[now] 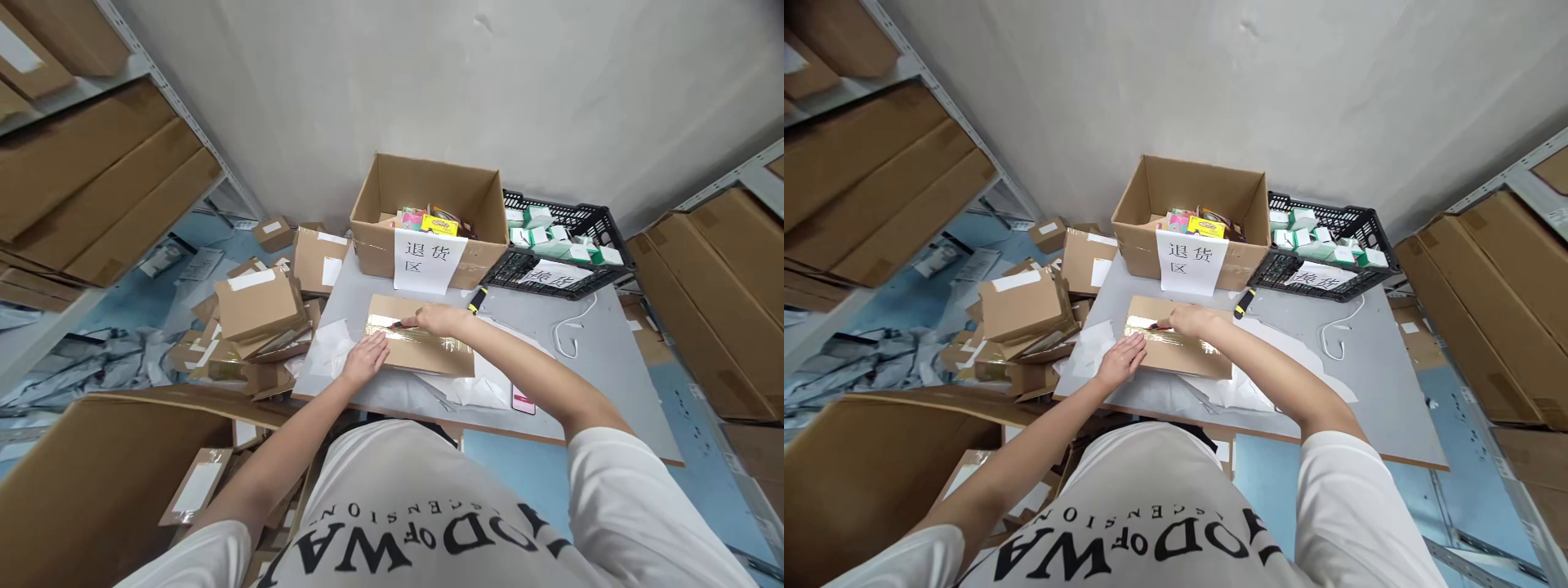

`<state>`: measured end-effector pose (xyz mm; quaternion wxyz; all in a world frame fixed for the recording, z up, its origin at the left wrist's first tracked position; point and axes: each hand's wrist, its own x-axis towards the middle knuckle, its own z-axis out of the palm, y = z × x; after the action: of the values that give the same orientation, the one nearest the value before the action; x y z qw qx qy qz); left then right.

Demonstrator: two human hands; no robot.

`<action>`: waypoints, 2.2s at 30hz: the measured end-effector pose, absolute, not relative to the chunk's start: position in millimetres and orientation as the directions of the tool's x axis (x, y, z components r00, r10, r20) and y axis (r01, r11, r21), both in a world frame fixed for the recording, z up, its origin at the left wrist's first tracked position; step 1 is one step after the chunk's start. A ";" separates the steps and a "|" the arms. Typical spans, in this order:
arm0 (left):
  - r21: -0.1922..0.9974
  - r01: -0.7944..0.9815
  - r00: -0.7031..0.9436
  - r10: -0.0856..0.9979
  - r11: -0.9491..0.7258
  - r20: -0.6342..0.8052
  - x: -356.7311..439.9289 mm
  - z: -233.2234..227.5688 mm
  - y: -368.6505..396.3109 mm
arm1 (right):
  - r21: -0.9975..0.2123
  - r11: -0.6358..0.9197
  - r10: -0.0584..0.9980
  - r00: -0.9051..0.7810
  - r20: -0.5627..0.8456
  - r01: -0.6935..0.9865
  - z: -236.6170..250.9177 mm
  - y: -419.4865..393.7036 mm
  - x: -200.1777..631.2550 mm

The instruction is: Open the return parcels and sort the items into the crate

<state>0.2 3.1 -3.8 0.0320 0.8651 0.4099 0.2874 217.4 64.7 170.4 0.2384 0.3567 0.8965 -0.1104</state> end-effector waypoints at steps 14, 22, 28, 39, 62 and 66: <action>0.311 0.703 0.462 0.744 -0.639 0.484 2.0 -5.9 3.2 | 0.025 0.590 0.674 -0.475 -0.566 0.807 173.7 35.3 322.0; 0.397 0.679 0.444 0.776 -0.618 0.449 2.8 -8.1 2.3 | -0.007 0.485 0.726 -0.407 -0.554 0.874 167.7 -7.1 400.2; 0.369 0.689 0.466 0.771 -0.625 0.434 2.9 -7.6 1.3 | -0.041 0.472 0.746 -0.424 -0.513 0.881 162.3 -29.2 416.0; 0.389 0.680 0.478 0.778 -0.622 0.409 3.3 -6.3 5.2 | -0.190 0.306 0.841 -0.358 -0.406 0.933 154.0 -65.9 453.3; 0.680 0.684 0.134 0.961 -0.265 0.240 -5.5 -19.3 -14.6 | -0.970 -0.178 0.857 0.458 -0.236 -0.166 4.6 -62.9 322.5; 0.721 0.645 0.155 0.967 -0.253 0.201 -10.6 -25.9 -4.4 | -0.980 -0.178 0.883 0.425 -0.199 -0.089 1.7 -53.5 324.2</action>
<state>-10.6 -4.4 -25.9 0.2445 0.7197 0.5601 0.3296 324.2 -53.5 1.7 -0.5591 0.6323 0.3141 -0.4348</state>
